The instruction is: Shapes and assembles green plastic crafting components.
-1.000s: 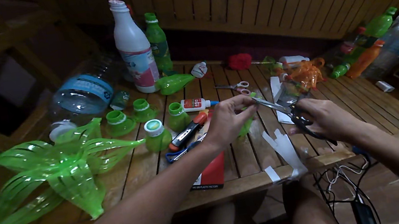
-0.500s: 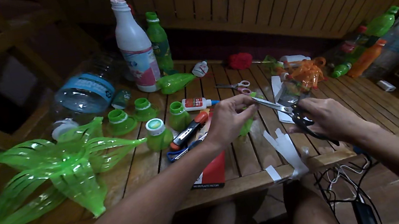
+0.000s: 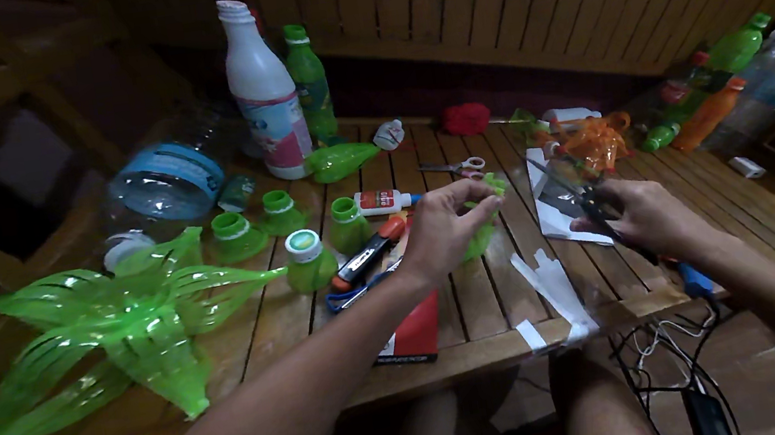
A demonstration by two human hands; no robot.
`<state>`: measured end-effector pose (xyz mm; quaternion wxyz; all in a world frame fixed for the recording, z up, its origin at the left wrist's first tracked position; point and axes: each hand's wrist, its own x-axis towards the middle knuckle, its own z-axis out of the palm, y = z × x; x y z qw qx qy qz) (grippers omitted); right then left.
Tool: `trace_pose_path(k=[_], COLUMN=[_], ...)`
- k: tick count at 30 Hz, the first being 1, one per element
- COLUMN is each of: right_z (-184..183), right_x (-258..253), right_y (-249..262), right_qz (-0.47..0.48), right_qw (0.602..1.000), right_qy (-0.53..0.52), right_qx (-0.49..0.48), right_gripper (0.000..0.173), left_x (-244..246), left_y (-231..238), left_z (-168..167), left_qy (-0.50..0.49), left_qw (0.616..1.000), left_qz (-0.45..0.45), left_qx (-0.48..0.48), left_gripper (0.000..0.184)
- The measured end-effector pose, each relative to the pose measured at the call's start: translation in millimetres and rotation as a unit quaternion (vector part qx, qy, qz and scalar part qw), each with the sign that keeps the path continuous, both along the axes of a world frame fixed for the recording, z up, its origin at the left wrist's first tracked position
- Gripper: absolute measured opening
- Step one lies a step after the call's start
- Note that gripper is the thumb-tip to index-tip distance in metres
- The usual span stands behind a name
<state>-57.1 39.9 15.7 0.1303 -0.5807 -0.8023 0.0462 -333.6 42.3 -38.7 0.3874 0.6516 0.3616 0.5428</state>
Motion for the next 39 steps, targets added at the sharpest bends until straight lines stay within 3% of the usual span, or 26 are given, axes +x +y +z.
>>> trace_pose_path(k=[4,8,11,15,18,21,24,39], right_z=[-14.4,-28.5,-22.9,-19.3,-13.8,-20.2,-22.2,-27.7], right_x=[11.1,18.8,11.4,-27.2,-62.6,-77.7,-83.0,-91.8], right_y=[0.9,-4.1,-7.6,-3.3,2.5,13.1,17.1,13.7], right_qz=[-0.058,-0.032,0.014,0.123,0.139,0.155,0.168,0.180], right_qw=[0.988,0.983,0.991,0.984,0.956,0.933,0.923,0.919], right_qy=[-0.052,-0.074,-0.062,0.111,0.258,0.326,0.346,0.346], right_qx=[-0.132,-0.168,-0.114,0.057,0.023,0.009,0.004,0.053], right_gripper=[0.046,0.053,0.044,0.030,0.029,0.018,0.008,0.005], left_x=[0.5,-0.9,2.2,5.1,5.6,6.6,5.3,6.5], left_y=[-2.6,4.8,2.8,1.4,-0.8,-1.5,-1.8,-2.2], left_z=[4.6,-2.6,-2.2,-6.7,-8.2,-9.8,-9.2,-11.0], left_qy=[-0.015,0.009,0.004,-0.008,-0.007,-0.017,-0.006,0.043], left_qw=[0.999,1.000,0.999,0.999,1.000,1.000,1.000,0.996], left_qz=[0.028,0.029,0.036,0.031,0.020,0.014,0.023,0.040], left_qx=[-0.026,-0.003,-0.005,0.006,0.005,0.008,0.005,0.068], left_gripper=[0.004,0.010,0.009,0.007,0.008,0.006,0.006,0.006])
